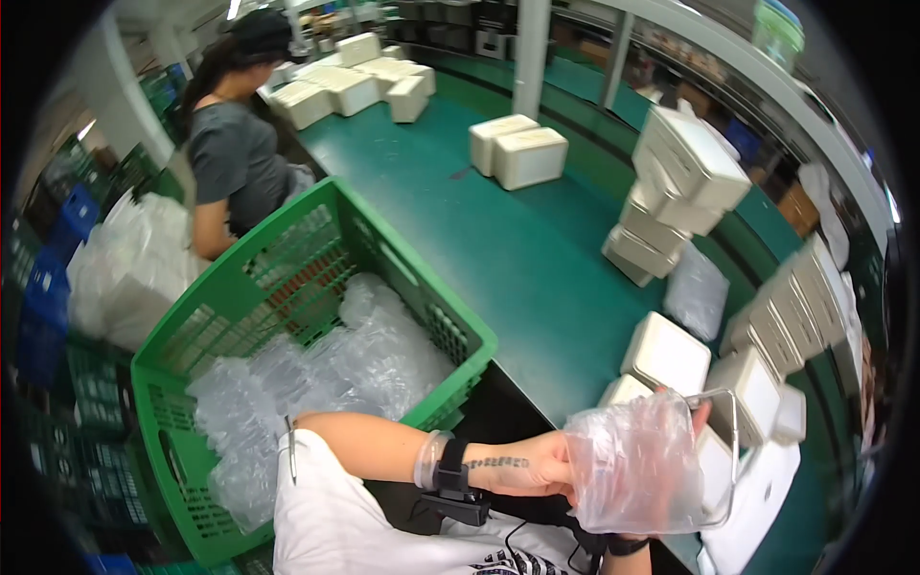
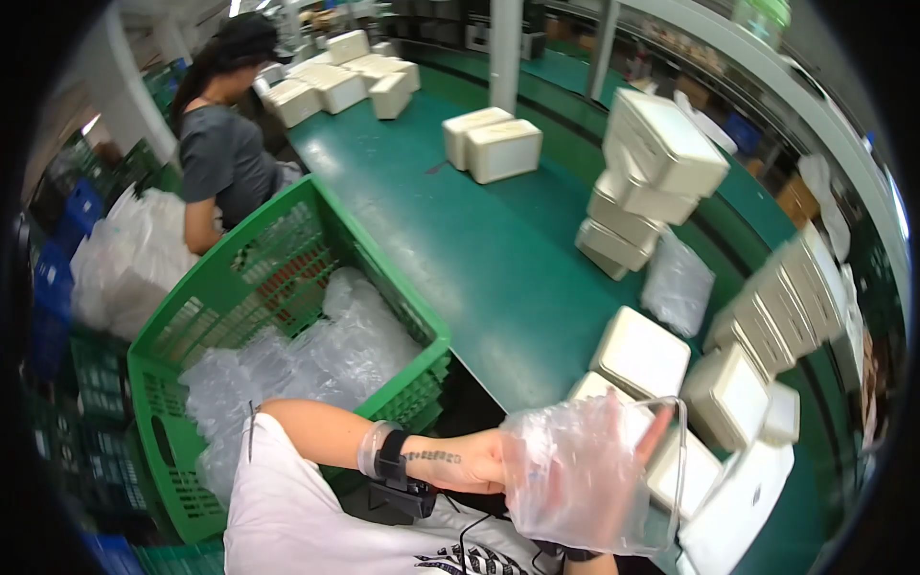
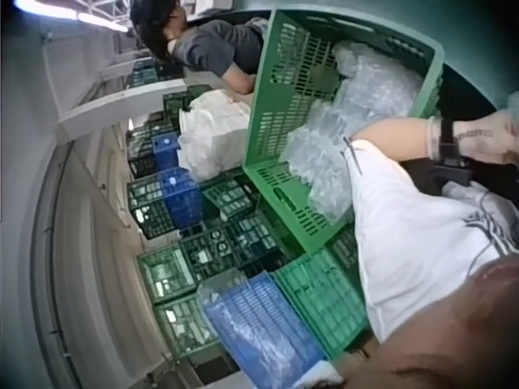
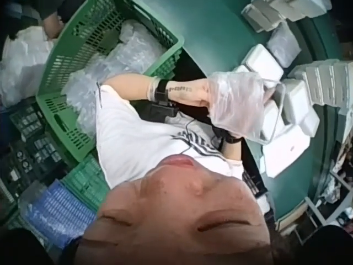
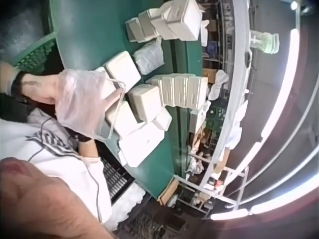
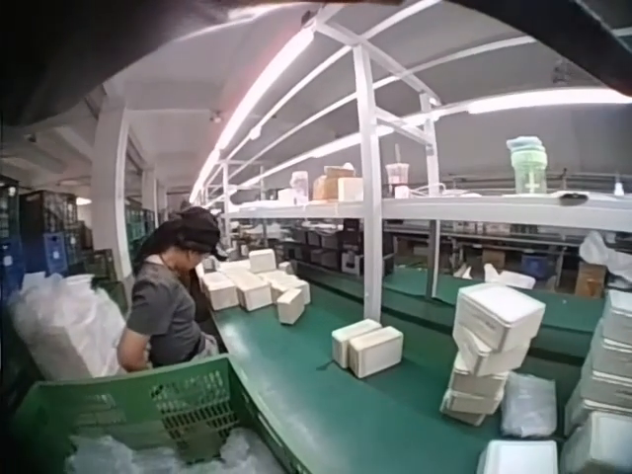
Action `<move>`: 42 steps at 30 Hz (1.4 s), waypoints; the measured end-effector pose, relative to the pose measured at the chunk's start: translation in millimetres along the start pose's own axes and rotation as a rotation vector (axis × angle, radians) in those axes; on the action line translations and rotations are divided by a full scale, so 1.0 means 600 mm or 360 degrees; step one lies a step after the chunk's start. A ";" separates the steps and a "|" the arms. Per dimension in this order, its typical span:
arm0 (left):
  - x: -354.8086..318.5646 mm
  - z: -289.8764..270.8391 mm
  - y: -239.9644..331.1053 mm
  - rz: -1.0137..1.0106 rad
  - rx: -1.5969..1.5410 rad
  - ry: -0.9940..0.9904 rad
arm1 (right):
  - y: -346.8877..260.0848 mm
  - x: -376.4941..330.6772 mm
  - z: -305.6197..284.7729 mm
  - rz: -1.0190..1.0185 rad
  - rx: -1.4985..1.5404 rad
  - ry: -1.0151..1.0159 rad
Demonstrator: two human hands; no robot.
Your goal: The person packages electronic devices by fitting plastic covers onto their screens and placing the assembled units into a green crate. This process is repeated as the person moves stacks of devices and bags of covers to clear the work area.
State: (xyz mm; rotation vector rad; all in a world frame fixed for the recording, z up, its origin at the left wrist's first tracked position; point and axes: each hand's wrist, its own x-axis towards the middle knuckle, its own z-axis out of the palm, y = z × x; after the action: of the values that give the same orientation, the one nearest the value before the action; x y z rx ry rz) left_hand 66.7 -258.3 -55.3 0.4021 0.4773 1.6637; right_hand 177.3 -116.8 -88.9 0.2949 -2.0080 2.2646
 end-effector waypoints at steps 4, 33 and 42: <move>-0.016 -0.002 0.049 0.0384 0.0064 -0.0010 | -0.041 0.033 0.030 0.0087 -0.0693 0.0072; -0.501 -0.241 0.398 -0.1173 0.3869 0.3181 | -0.143 -0.068 -0.152 -0.0174 0.0634 0.1280; 0.071 0.063 0.096 0.0940 0.2191 -0.0005 | -0.138 -0.100 -0.114 0.0048 0.1096 0.1042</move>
State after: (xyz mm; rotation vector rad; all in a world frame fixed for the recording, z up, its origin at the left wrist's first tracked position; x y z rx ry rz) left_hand 31.7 -220.0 6.8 1.6605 1.6006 1.6333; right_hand 247.3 -35.6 -28.9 -0.3931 -0.9046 2.5340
